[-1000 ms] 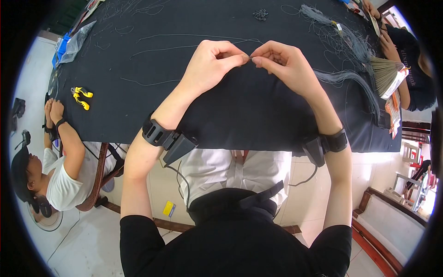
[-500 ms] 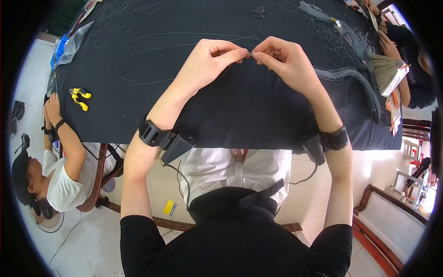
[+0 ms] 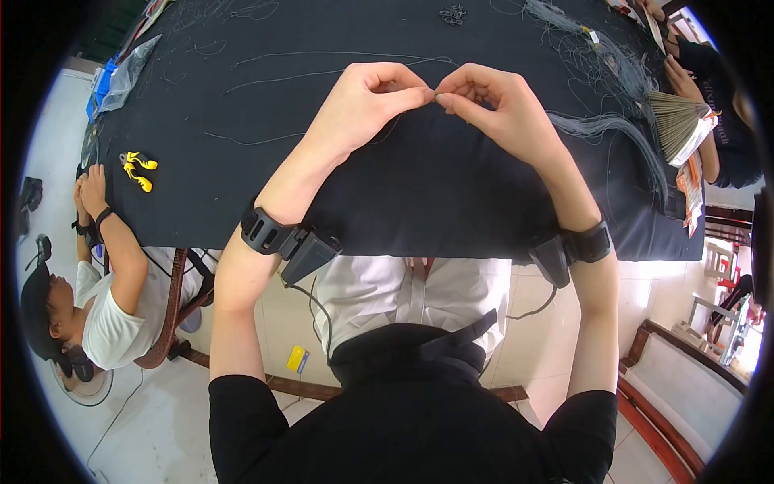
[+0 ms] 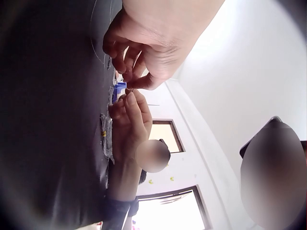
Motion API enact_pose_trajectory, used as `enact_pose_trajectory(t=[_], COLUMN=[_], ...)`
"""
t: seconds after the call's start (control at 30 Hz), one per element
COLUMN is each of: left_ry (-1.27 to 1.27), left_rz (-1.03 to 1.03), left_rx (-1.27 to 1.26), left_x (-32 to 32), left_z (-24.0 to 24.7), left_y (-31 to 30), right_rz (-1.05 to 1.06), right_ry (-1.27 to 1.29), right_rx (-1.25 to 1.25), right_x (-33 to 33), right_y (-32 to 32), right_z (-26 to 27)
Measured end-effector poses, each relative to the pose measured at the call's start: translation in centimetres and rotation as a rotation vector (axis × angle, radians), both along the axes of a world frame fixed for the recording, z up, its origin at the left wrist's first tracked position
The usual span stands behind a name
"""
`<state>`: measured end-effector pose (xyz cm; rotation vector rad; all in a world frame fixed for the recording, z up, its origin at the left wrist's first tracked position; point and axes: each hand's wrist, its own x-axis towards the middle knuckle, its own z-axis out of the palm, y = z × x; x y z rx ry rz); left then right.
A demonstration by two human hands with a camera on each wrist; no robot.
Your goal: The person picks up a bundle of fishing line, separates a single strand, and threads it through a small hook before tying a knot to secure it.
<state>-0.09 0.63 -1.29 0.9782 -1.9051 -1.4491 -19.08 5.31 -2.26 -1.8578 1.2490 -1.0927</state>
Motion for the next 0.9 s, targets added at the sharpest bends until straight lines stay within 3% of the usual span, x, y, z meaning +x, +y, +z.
enact_pose_trajectory(t=[0.9], left_ry=[-0.025], left_rz=[-0.009], left_rx=[-0.035], left_x=[0.08], left_z=[0.28], left_y=[0.04], right_rz=[-0.038], right_ry=[0.064], right_rx=[-0.072], right_x=[0.12], right_y=[0.16], right_z=[0.66])
